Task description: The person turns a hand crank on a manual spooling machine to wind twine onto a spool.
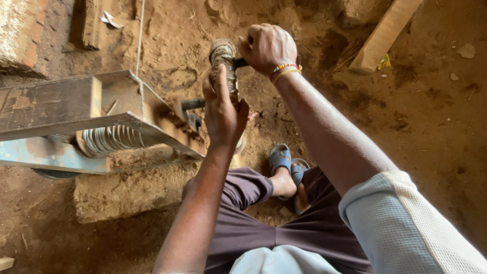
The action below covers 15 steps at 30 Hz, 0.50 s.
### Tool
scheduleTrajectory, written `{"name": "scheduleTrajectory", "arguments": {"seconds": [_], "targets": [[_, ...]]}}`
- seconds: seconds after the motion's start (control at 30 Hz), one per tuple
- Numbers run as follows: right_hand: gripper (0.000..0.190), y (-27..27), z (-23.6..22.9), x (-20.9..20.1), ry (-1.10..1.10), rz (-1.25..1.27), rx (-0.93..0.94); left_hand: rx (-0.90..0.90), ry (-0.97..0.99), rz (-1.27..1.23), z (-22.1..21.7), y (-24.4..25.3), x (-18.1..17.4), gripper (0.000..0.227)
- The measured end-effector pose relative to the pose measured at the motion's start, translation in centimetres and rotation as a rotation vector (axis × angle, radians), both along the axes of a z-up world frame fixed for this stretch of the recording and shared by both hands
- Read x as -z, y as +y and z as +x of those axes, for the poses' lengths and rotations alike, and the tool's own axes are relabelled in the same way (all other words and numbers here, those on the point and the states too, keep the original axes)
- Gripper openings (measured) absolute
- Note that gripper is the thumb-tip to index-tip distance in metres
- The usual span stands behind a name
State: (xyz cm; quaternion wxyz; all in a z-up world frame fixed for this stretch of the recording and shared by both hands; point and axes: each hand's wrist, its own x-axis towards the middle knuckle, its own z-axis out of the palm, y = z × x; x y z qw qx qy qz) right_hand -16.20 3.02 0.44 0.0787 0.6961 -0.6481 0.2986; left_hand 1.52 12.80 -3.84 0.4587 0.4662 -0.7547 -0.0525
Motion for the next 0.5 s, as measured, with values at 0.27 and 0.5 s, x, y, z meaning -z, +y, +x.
{"name": "scheduleTrajectory", "arguments": {"seconds": [0.27,0.5], "targets": [[0.038,-0.8,0.0,-0.2,-0.051,-0.019,-0.003,-0.046,0.022,0.023,-0.3,1.8,-0.2,0.079],[0.038,-1.8,-0.1,0.1,-0.068,0.007,0.018,-0.092,-0.014,0.060,-0.4,2.7,1.3,0.072]]}}
